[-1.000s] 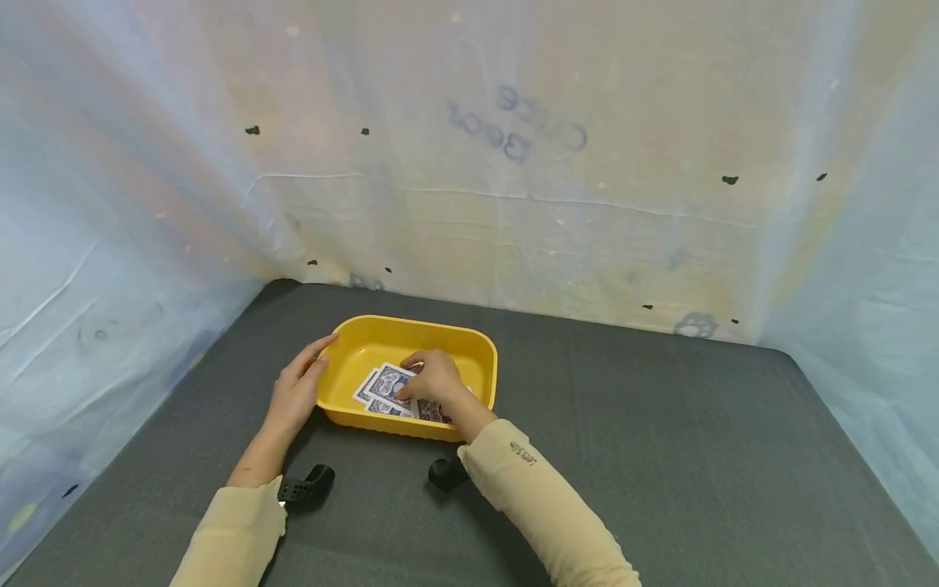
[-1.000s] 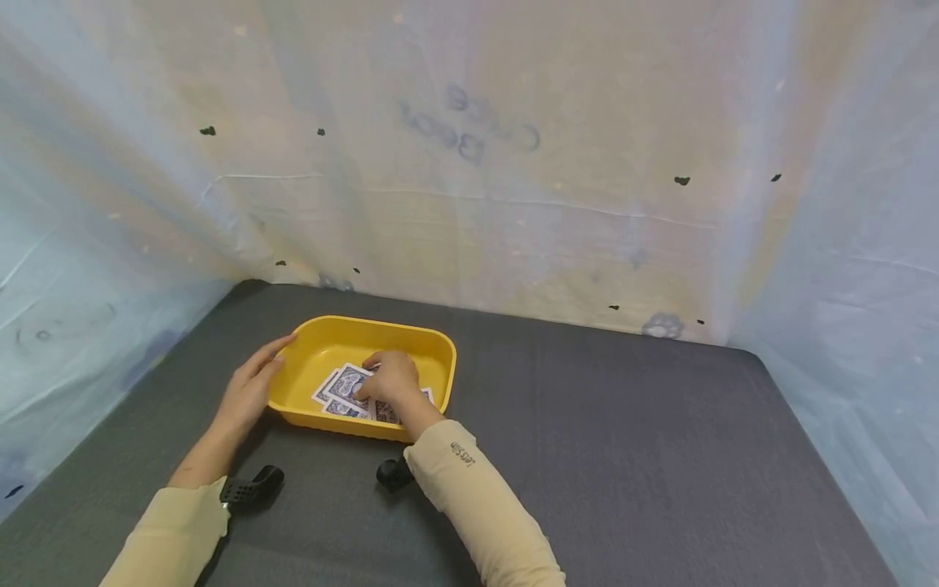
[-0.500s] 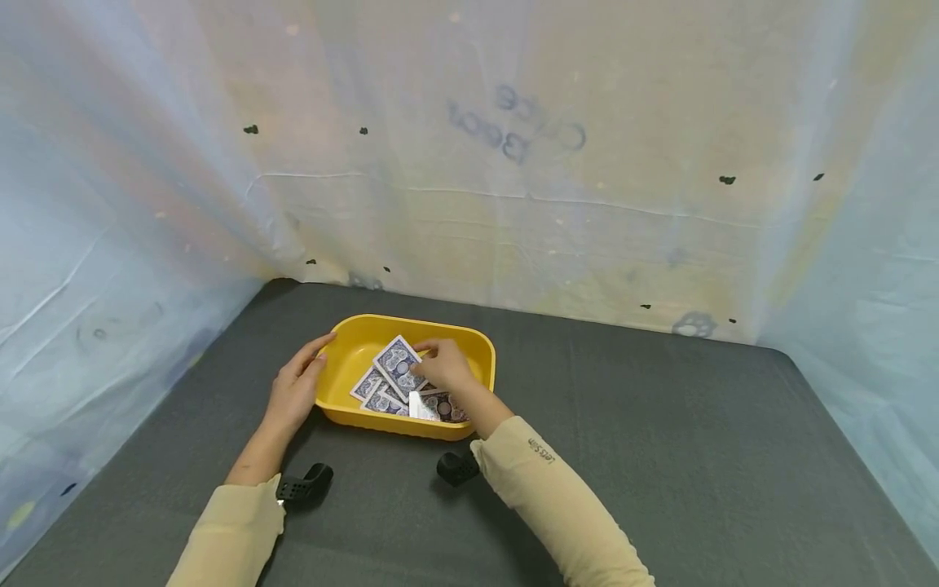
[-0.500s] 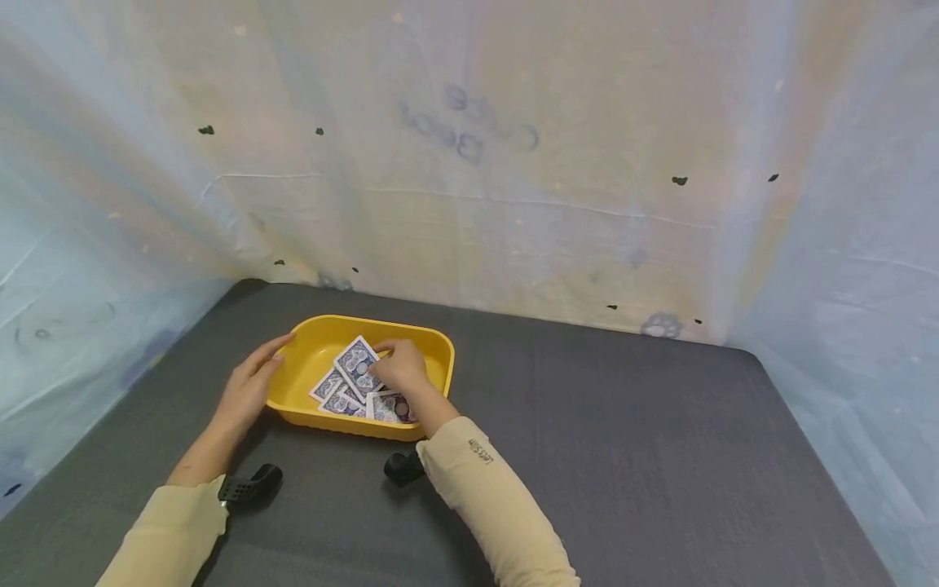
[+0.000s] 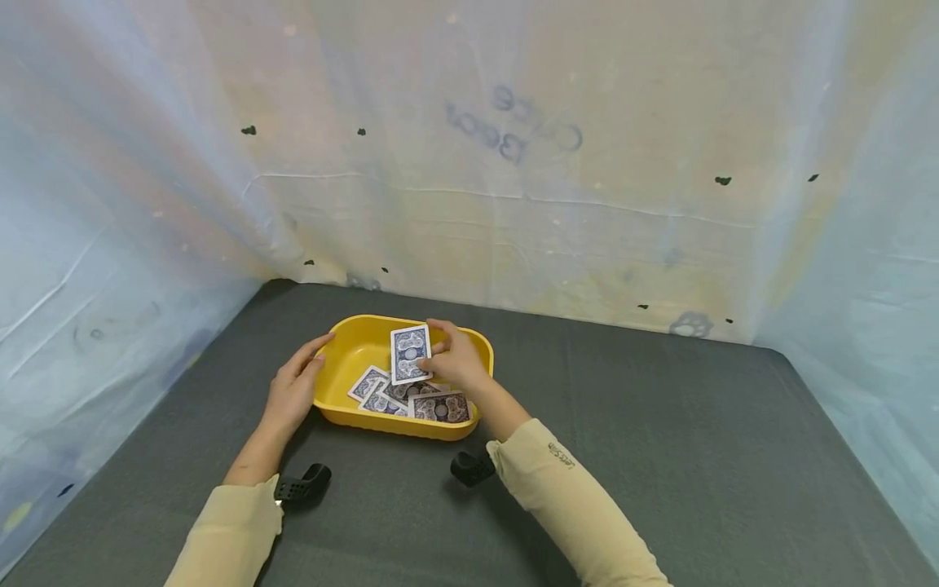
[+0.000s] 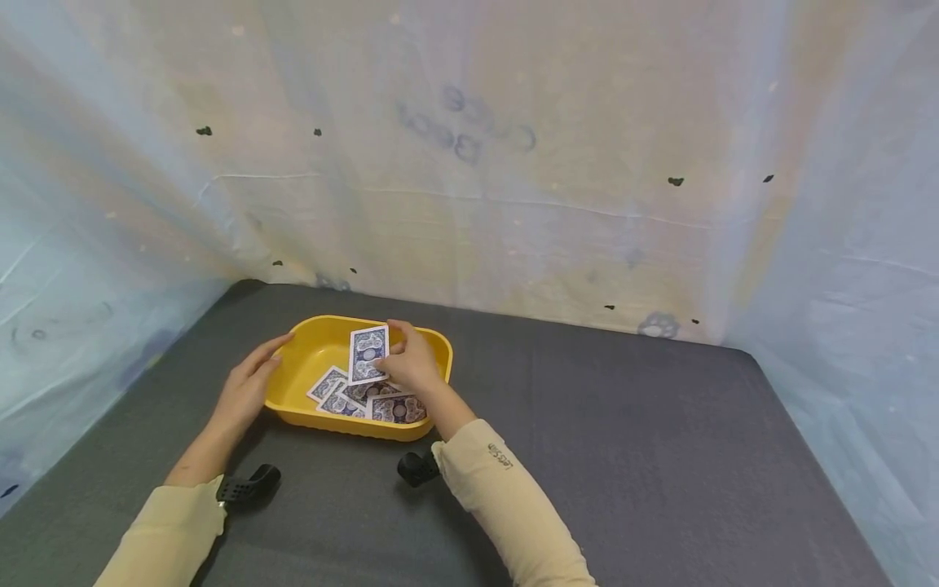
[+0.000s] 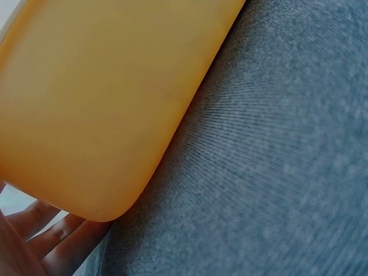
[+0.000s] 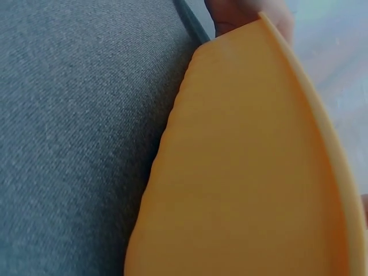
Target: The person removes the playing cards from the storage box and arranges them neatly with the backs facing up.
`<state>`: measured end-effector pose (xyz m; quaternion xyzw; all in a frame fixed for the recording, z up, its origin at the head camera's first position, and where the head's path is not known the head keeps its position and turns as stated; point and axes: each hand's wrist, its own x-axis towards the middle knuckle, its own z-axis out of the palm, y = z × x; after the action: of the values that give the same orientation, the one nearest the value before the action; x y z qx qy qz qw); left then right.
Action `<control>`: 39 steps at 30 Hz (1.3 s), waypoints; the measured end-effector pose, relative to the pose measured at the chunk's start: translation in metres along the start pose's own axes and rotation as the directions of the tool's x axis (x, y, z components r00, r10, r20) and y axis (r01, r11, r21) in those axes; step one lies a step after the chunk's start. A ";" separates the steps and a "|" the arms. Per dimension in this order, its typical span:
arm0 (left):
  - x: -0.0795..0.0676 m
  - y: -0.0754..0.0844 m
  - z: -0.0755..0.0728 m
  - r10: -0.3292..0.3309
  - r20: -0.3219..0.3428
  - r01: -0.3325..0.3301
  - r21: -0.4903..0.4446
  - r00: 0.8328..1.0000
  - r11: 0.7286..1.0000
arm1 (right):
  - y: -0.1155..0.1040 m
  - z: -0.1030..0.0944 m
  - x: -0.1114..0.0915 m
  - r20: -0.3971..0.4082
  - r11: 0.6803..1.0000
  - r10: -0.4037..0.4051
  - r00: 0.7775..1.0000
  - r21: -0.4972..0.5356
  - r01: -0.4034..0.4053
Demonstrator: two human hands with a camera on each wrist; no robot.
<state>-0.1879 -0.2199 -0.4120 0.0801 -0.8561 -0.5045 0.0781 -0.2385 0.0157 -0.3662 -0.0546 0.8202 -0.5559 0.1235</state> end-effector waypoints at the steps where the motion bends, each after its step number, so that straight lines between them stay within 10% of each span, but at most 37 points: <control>1: 0.000 0.000 0.000 0.003 0.000 -0.003 0.000 1.000 1.000 | 0.000 -0.001 -0.001 0.001 1.000 0.000 1.000 0.018 0.000; 39: 0.000 0.000 0.000 0.023 -0.016 -0.023 0.025 1.000 0.999 | 0.018 -0.084 -0.002 -0.193 0.988 0.047 0.980 0.154 -0.017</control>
<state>-0.1875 -0.2200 -0.4122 0.0753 -0.8625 -0.4923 0.0898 -0.2573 0.0982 -0.3530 0.0231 0.7845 -0.6173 0.0548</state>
